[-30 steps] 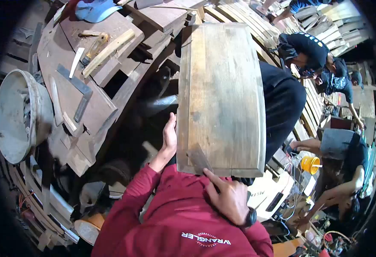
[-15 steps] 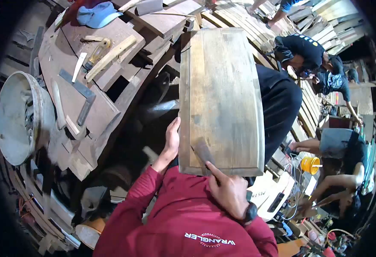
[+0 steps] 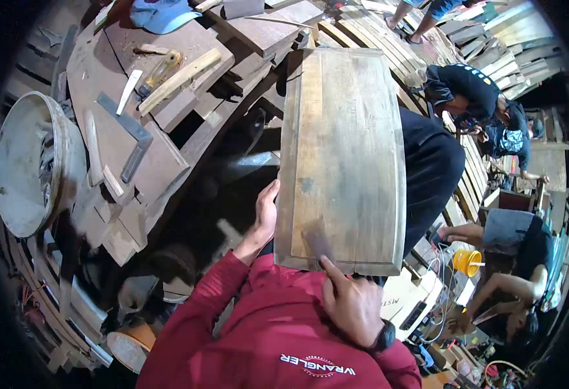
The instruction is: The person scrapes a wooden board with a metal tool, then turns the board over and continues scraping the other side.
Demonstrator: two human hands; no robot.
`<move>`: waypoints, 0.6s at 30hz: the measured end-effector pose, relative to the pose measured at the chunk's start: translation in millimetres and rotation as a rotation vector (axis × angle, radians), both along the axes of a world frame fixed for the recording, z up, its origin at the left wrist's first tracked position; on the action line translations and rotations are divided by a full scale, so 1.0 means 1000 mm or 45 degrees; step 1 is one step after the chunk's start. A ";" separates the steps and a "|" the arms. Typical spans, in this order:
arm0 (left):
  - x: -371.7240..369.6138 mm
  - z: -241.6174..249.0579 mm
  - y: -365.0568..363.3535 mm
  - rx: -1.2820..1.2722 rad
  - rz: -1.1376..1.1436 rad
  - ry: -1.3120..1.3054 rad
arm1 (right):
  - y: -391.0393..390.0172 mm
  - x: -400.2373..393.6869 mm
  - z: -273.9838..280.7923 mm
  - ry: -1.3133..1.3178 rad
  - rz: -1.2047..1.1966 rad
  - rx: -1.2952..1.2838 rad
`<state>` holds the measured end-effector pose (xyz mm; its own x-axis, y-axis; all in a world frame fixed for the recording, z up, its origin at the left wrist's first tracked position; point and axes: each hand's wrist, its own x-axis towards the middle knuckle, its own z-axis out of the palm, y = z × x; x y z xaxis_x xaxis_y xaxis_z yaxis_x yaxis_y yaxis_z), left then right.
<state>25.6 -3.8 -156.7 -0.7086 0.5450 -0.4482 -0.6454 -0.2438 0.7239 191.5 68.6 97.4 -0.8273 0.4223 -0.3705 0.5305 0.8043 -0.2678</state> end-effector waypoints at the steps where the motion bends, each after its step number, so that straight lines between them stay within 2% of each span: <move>1: -0.001 0.003 0.001 0.029 -0.009 -0.033 | 0.001 -0.006 -0.010 0.034 -0.003 0.018; 2: -0.002 0.006 -0.001 0.058 -0.017 -0.070 | 0.002 -0.012 -0.023 -0.011 0.020 0.057; 6: -0.005 0.007 0.001 0.054 0.021 -0.012 | 0.002 0.003 0.018 -0.026 -0.057 0.046; 8: 0.000 0.006 0.001 0.001 0.021 0.025 | 0.005 0.009 0.008 0.015 -0.017 0.077; 10: -0.002 0.004 -0.001 0.104 -0.019 -0.061 | 0.005 0.002 0.011 0.004 0.033 0.184; 12: -0.002 0.012 0.000 0.129 -0.015 -0.127 | 0.004 0.002 0.015 0.043 0.006 0.140; 15: -0.001 0.016 0.004 0.082 0.049 -0.053 | 0.009 0.014 0.013 0.079 -0.012 0.101; 18: -0.001 0.003 -0.003 0.060 -0.013 -0.028 | 0.013 0.016 -0.002 0.042 -0.044 0.070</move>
